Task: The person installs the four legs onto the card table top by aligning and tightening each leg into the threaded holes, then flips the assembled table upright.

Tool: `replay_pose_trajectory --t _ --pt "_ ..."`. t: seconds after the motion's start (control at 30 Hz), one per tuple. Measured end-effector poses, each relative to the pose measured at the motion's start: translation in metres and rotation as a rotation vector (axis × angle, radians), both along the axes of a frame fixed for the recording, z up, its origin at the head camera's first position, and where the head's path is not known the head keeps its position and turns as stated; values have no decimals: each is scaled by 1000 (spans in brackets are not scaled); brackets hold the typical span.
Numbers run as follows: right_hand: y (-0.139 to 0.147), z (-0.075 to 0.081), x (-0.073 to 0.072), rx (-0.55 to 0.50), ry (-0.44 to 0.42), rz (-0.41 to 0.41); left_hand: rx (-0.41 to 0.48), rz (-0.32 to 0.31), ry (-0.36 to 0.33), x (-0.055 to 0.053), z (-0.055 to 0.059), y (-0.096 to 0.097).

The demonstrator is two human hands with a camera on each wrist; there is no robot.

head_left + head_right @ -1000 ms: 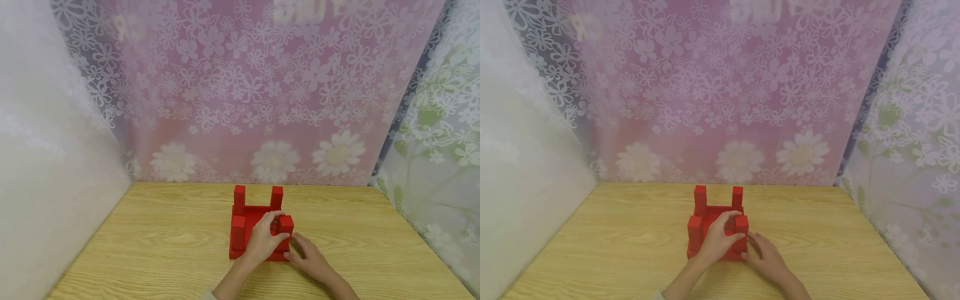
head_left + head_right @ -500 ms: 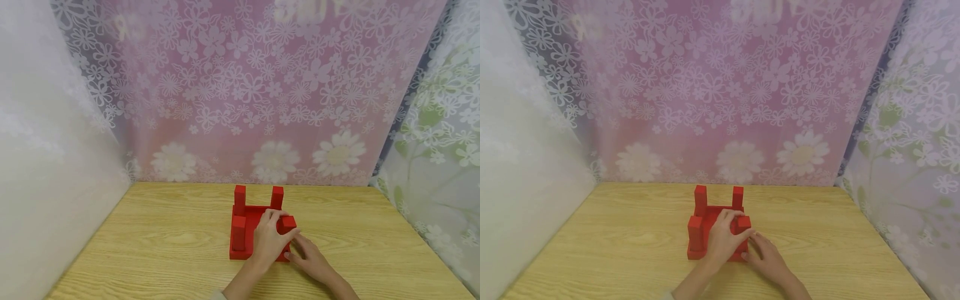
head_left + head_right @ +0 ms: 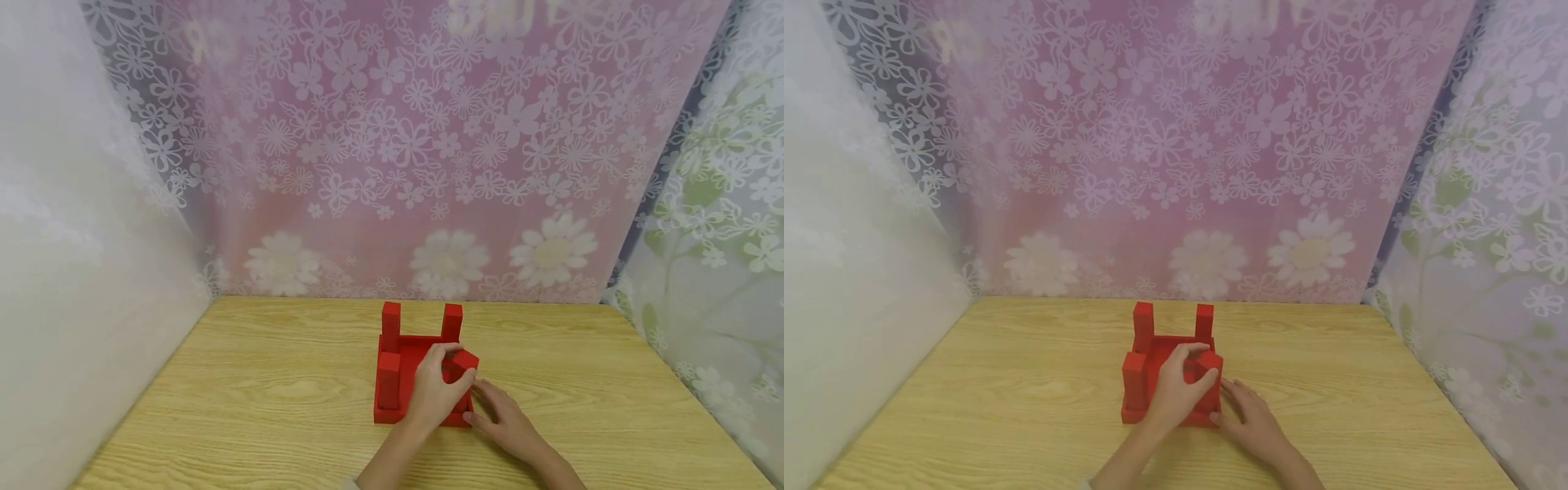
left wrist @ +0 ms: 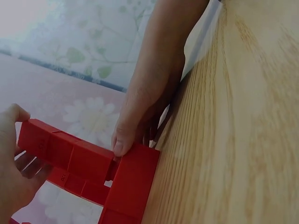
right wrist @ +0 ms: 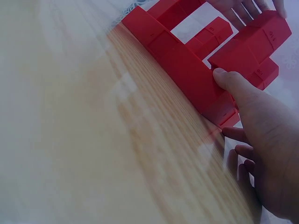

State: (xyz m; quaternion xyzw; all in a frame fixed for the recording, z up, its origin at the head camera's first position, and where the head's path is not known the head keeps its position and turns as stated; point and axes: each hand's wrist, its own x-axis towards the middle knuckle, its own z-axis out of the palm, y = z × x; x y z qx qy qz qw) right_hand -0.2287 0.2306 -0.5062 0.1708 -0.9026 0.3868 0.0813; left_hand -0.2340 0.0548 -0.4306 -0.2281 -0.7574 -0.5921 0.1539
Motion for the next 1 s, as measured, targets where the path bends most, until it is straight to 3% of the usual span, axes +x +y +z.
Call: replay_pose_trajectory --t 0.13,0.33,0.53,0.73,0.83,1.0 --pt "0 0 0 -9 -33 2 -28 -29 42 -1 0 -3" --pt "0 1 1 -10 -15 6 -125 2 76 0 3 -3" --pt "0 1 -1 -18 43 34 -169 92 64 -1 4 3" --pt "-1 0 -2 -17 34 28 -96 183 54 0 3 6" --pt "-1 0 -1 -12 29 22 -78 169 54 0 3 5" --pt "-1 1 0 -11 19 22 -68 62 79 -1 -1 0"
